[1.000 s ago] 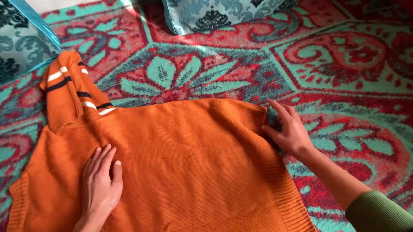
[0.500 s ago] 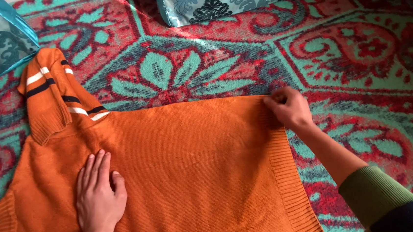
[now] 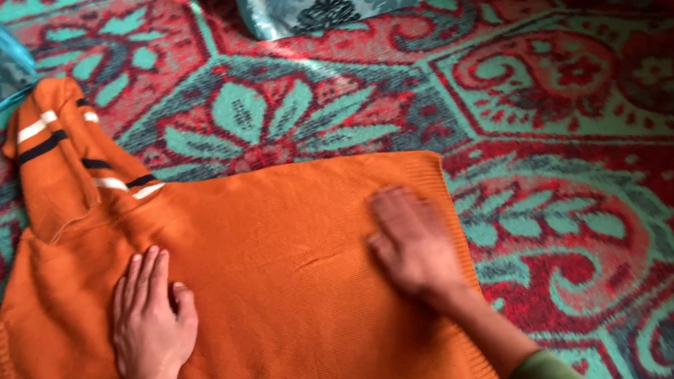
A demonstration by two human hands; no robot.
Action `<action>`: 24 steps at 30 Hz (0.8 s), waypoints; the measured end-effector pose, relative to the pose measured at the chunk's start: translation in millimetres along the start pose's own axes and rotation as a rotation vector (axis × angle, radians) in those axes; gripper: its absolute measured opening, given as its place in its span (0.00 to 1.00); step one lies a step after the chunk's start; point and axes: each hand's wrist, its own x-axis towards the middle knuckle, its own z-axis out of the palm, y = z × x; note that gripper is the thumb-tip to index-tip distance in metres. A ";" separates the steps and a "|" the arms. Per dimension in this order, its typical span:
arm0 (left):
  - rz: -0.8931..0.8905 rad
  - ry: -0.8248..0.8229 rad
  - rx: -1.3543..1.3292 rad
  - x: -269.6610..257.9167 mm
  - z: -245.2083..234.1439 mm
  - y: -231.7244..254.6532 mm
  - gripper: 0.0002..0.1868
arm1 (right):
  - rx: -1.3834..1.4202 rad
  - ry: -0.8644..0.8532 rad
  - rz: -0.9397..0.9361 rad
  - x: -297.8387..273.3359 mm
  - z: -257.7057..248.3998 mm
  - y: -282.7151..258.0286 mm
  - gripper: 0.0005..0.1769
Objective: The person folds a brown pair of trousers and an orange sweater on a patterned rug, then places each folded item into a wooden wardrobe.
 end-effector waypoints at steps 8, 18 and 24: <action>0.011 0.057 -0.027 -9.4 9.9 -3.6 0.26 | -0.424 0.221 0.522 -124.1 -12.0 -1.9 0.27; 0.106 -0.084 -0.077 -121.5 -71.2 79.2 0.27 | 0.075 0.039 0.247 -161.6 -20.6 -101.1 0.30; -0.315 -0.156 0.271 -226.8 -100.2 -53.5 0.31 | -0.572 0.118 0.443 -217.2 -15.4 -90.2 0.34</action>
